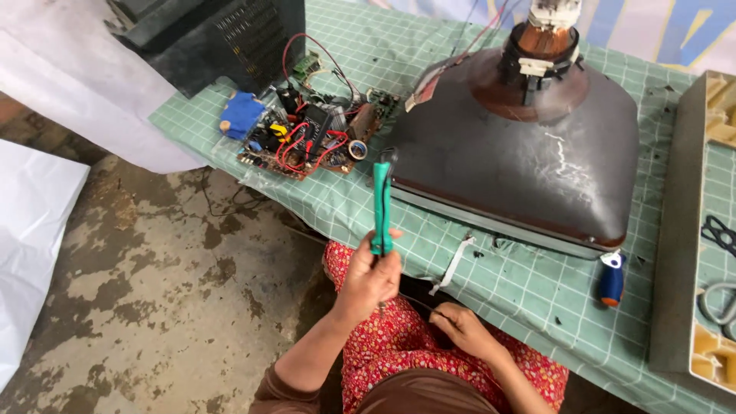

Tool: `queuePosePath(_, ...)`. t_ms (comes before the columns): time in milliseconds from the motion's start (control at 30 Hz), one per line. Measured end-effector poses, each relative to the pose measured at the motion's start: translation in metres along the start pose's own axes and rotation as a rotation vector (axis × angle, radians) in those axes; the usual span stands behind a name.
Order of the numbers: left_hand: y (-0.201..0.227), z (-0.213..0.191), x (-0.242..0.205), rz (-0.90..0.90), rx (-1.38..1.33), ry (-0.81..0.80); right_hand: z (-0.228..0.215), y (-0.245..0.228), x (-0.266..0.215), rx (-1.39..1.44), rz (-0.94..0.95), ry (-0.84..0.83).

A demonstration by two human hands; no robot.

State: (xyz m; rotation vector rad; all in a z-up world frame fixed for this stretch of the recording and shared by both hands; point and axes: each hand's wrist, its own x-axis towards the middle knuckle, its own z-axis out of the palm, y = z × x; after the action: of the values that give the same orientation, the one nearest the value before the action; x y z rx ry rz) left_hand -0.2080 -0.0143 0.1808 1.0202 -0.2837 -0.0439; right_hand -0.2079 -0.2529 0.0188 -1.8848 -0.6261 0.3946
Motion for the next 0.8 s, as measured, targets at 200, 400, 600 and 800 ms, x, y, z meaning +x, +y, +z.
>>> queuePosePath(200, -0.049, -0.018, -0.007, -0.123, -0.064, 0.094, 0.032, 0.224, -0.012, -0.735, 0.498, -0.082)
queuePosePath(400, -0.054, -0.050, -0.009, -0.065, 0.177, 0.146, 0.014, 0.210, -0.023, -0.704, 0.507, 0.121)
queuePosePath(600, -0.042, -0.058, -0.025, -0.145, 0.139, 0.216, 0.019, 0.117, -0.027, -0.616, 0.219, 0.259)
queuePosePath(800, -0.064, -0.023, -0.039, -0.421, 0.636, 0.131, 0.000, -0.022, -0.015, -0.519, -0.141, 0.143)
